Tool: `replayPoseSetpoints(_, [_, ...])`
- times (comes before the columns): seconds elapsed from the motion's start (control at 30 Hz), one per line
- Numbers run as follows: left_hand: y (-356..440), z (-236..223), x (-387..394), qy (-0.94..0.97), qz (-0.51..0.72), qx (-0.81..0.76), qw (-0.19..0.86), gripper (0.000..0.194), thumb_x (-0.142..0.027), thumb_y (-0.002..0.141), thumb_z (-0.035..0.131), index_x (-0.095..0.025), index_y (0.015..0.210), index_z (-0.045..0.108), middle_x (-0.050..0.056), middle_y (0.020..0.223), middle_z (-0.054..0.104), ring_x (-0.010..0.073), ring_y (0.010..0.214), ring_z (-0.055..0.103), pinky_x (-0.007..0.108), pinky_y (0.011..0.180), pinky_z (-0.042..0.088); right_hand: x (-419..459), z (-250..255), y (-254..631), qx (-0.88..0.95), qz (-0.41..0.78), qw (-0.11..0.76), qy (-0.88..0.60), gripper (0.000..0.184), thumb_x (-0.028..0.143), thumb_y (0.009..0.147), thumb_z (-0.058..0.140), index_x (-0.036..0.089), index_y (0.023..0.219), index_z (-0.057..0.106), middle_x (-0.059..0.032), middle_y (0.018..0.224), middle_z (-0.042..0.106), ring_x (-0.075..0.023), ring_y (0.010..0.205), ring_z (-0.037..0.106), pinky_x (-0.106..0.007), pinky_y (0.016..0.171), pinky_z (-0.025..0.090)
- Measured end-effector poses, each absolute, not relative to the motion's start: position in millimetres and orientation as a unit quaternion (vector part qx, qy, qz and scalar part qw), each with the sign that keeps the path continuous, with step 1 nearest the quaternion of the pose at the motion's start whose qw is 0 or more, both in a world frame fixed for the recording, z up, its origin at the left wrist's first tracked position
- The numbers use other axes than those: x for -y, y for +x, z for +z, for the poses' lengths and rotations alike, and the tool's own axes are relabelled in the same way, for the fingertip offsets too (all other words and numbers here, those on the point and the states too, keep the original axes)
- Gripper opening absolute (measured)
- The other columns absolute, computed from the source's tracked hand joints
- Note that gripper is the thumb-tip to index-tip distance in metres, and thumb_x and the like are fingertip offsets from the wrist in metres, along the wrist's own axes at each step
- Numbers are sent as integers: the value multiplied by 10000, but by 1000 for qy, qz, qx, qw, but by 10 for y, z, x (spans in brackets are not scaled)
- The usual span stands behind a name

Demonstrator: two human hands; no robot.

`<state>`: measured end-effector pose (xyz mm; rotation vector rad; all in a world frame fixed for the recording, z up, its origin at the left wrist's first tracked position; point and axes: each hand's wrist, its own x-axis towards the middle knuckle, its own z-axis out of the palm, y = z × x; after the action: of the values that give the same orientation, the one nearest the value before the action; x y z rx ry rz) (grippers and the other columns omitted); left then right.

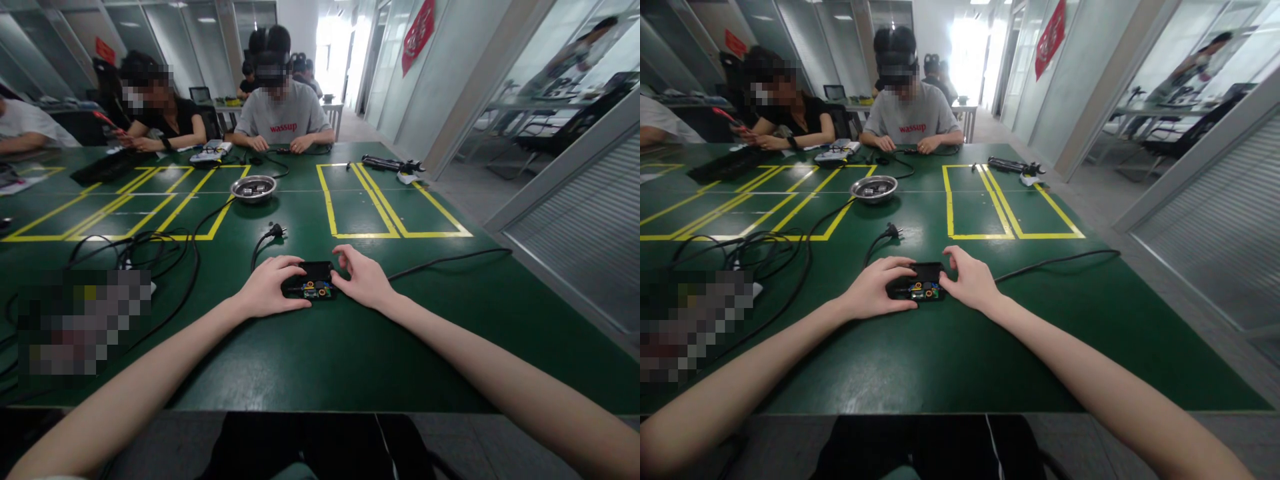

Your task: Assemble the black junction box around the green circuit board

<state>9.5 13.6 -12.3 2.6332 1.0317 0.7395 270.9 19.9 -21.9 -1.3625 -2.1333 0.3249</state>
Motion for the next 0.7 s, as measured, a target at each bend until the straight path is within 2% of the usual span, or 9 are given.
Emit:
replayPoseSetpoints(0.07, [91,-125,-128,892,269,-337,138,513,-481,778,862,-207,1178,695,147,1380,642,312,1233,664,504,1063,546,-217,-226,2731,817,145,308,-465,289,270,890,582,198,1166,630,-61,988,669,-205,833,647,-321,744,483])
replayPoseSetpoints(0.13, [93,-123,-112,888,281,-322,168,492,-435,793,857,-205,1187,672,145,1377,626,299,1233,663,477,1055,559,-237,-220,2752,831,174,312,-428,189,257,909,571,197,1060,667,-74,998,674,-217,906,641,-344,803,500])
replayPoseSetpoints(0.2, [101,-122,-94,883,290,-315,192,475,-389,803,851,-210,1193,646,137,1358,615,282,1200,669,448,1023,580,-249,-206,2774,823,219,310,-422,140,271,915,578,196,981,676,-44,882,664,-196,809,617,-332,743,499])
replayPoseSetpoints(0.3, [118,-127,-75,867,314,-312,227,529,-350,794,855,-220,1238,597,126,1350,586,236,1071,690,393,927,618,-243,-185,2797,790,307,312,-429,189,333,924,587,186,978,694,-1,745,637,-158,654,567,-298,628,474])
replayPoseSetpoints(0.37, [124,-131,-71,858,325,-313,244,632,-341,777,870,-227,1314,557,125,1361,570,213,1008,689,383,901,625,-227,-177,2796,766,348,331,-426,218,363,906,616,179,980,708,-9,747,670,-160,662,599,-299,632,495])
replayPoseSetpoints(0.5, [123,-130,-71,859,316,-319,248,775,-323,759,886,-252,1430,506,115,1383,568,210,1010,679,413,946,612,-193,-159,2769,737,374,373,-421,245,384,870,662,174,975,728,-38,797,735,-186,722,676,-327,691,551])
replayPoseSetpoints(0.7, [122,-123,-55,865,308,-308,249,681,-280,807,843,-235,1415,540,90,1270,629,197,981,673,388,923,607,-160,-103,2756,749,377,377,-394,205,343,862,673,177,958,745,-47,855,764,-193,782,704,-355,771,581])
